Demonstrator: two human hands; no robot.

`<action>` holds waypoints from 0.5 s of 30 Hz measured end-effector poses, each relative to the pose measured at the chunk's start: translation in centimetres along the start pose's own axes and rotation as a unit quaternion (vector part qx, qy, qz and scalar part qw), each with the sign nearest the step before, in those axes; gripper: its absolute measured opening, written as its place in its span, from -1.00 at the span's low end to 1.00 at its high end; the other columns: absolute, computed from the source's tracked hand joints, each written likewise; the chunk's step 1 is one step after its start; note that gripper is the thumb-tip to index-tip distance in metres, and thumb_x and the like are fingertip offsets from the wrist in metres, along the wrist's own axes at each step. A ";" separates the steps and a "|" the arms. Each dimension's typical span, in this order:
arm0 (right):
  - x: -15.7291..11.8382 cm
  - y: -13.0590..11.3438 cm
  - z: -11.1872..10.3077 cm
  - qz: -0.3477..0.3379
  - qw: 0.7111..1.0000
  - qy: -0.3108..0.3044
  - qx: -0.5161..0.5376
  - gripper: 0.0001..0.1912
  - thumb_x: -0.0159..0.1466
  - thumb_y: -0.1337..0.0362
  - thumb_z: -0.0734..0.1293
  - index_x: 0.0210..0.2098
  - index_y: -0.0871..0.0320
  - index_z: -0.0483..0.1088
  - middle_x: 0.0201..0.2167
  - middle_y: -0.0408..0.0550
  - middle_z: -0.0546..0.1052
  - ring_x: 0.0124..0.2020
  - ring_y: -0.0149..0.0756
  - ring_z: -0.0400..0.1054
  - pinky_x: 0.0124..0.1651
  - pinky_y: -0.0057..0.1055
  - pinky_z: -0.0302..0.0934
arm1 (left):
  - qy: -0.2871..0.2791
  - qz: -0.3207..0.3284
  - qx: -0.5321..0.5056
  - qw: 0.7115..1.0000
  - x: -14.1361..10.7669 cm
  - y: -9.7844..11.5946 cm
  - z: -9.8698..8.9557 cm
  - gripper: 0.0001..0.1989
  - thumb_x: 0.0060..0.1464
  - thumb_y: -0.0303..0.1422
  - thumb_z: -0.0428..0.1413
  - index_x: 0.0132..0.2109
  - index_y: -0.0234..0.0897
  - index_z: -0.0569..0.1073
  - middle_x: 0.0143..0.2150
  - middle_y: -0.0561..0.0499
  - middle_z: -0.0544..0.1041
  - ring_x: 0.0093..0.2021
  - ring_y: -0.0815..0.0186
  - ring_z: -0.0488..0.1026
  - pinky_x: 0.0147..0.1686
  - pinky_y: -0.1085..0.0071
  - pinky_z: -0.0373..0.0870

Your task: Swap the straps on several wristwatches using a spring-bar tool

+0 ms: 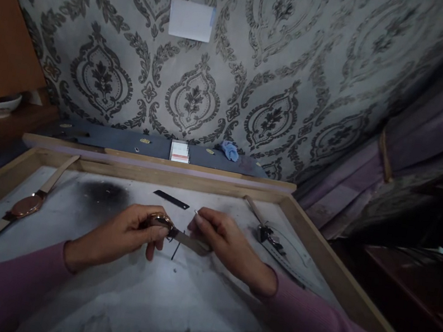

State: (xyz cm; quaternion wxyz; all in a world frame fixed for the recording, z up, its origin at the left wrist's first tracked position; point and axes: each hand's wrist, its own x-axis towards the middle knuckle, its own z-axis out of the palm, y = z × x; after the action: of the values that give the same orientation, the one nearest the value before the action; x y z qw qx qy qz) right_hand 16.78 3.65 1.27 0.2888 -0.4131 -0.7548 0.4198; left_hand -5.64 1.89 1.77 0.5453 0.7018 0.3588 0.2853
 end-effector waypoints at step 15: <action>-1.4 -1.4 1.5 -0.183 0.975 0.021 -0.127 -0.74 0.43 0.31 0.13 -0.19 0.21 0.45 -0.39 -0.01 0.52 -0.39 -0.36 0.42 -0.30 -0.44 0.30 | 0.009 -0.008 -0.089 0.996 0.0 -1.6 0.7 -0.72 0.26 -0.19 0.03 -0.32 -0.31 0.35 -0.43 0.07 0.47 -0.56 0.47 0.44 -0.63 0.55 0.09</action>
State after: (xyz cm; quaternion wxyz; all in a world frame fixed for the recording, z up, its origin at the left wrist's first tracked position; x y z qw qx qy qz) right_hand 15.80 1.43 1.61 0.3220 -0.3097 -0.8585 0.2517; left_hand -5.41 1.77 0.08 0.6050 0.6446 0.3426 0.3180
